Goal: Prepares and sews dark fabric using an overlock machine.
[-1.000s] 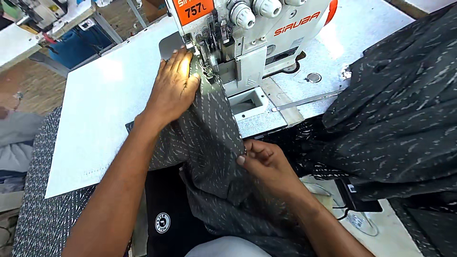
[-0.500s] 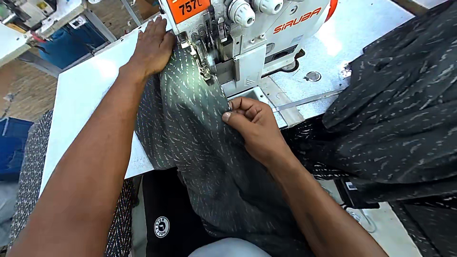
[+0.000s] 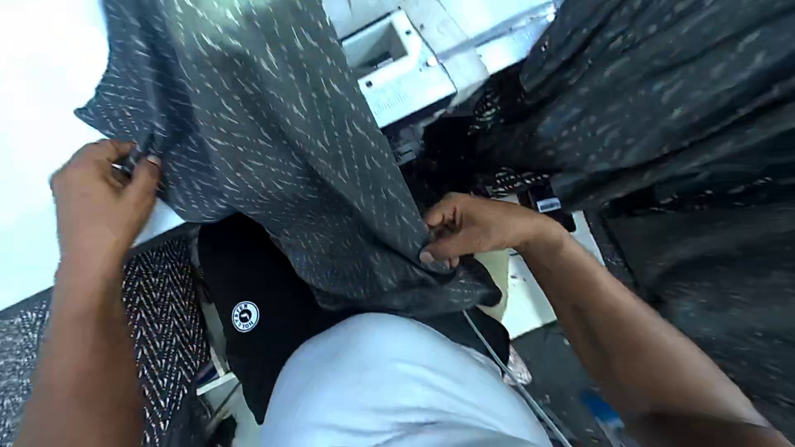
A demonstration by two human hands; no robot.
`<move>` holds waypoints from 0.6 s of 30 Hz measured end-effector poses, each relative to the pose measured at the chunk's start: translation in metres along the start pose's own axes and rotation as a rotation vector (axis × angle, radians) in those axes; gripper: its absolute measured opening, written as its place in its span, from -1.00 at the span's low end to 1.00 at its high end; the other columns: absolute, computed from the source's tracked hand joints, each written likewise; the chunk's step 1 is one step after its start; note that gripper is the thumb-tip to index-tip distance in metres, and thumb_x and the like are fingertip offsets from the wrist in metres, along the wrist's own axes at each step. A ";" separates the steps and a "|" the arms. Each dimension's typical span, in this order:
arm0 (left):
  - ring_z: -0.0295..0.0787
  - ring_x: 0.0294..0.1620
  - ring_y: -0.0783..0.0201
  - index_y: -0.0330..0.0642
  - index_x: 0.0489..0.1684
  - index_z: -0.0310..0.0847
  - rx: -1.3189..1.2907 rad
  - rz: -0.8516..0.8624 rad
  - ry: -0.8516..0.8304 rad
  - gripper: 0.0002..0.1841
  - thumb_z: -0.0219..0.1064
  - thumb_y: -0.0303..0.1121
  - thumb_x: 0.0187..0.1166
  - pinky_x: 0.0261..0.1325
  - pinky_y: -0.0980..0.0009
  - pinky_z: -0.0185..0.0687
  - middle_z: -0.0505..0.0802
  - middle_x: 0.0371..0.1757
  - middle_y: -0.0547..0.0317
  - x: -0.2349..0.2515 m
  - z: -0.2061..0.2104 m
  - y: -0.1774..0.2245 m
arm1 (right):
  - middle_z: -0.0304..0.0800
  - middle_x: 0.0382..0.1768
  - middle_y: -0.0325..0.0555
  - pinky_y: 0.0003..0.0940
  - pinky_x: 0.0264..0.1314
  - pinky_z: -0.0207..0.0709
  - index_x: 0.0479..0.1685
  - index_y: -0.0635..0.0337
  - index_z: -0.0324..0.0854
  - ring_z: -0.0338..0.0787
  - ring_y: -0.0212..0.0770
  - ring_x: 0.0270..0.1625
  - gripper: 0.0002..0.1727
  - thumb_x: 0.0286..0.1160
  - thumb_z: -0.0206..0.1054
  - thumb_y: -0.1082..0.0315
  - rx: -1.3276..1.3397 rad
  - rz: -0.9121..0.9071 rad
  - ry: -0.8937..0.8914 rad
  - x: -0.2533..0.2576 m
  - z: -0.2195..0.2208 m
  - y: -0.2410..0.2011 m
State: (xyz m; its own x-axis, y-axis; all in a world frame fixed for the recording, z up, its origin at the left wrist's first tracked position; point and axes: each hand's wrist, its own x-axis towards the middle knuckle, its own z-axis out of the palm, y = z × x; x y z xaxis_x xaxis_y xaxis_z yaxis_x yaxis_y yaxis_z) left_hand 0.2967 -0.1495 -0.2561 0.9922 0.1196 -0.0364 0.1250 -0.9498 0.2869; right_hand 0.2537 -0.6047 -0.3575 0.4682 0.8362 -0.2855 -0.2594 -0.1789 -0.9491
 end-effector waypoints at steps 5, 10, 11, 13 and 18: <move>0.70 0.11 -0.40 -0.37 0.45 0.45 0.007 -0.089 0.148 -0.47 0.09 -0.07 0.76 0.22 -0.41 0.45 0.71 0.21 -0.52 0.032 -0.003 -0.019 | 0.84 -0.58 -0.27 -0.55 -0.50 0.72 -0.45 0.14 0.78 0.79 -0.44 -0.57 -0.87 0.44 0.51 0.39 0.138 -0.147 0.148 -0.016 0.028 0.017; 0.68 0.30 -0.06 -0.24 0.68 0.30 -0.063 0.085 0.288 -0.36 0.14 -0.01 0.73 0.33 0.04 0.55 0.54 0.60 -0.29 0.008 0.013 0.002 | 0.77 -0.64 -0.29 -0.56 -0.59 0.61 -0.49 0.16 0.77 0.69 -0.48 -0.64 -0.87 0.29 0.61 0.40 0.094 -0.224 0.490 -0.019 0.059 0.021; 0.69 0.27 -0.05 -0.26 0.65 0.34 -0.085 0.102 0.282 -0.37 0.17 -0.01 0.73 0.31 0.04 0.56 0.56 0.56 -0.29 0.003 0.015 0.004 | 0.75 -0.66 -0.30 -0.57 -0.60 0.58 -0.52 0.15 0.76 0.66 -0.49 -0.66 -0.84 0.26 0.64 0.38 0.074 -0.219 0.529 -0.019 0.061 0.020; 0.68 0.28 -0.06 -0.26 0.59 0.40 -0.116 0.091 0.221 -0.36 0.20 0.06 0.71 0.34 -0.02 0.54 0.61 0.49 -0.30 -0.004 0.018 0.002 | 0.70 -0.71 -0.31 -0.57 -0.64 0.52 -0.57 0.12 0.72 0.61 -0.49 -0.69 -0.80 0.23 0.66 0.35 0.031 -0.196 0.571 -0.019 0.063 0.018; 0.60 0.28 -0.39 -0.27 0.39 0.61 0.010 0.064 0.108 -0.32 0.22 0.20 0.63 0.30 -0.39 0.40 0.60 0.38 -0.49 -0.007 0.011 -0.017 | 0.69 -0.71 -0.28 -0.55 -0.66 0.48 -0.59 0.12 0.70 0.60 -0.46 -0.70 -0.77 0.19 0.68 0.34 0.027 -0.170 0.563 -0.016 0.065 0.017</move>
State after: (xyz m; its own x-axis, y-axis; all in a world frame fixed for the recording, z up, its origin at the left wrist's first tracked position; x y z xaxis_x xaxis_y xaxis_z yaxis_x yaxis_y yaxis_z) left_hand 0.2880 -0.1376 -0.2713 0.9924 0.0885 0.0853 0.0619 -0.9592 0.2757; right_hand 0.1866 -0.5872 -0.3606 0.8799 0.4463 -0.1632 -0.1591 -0.0469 -0.9861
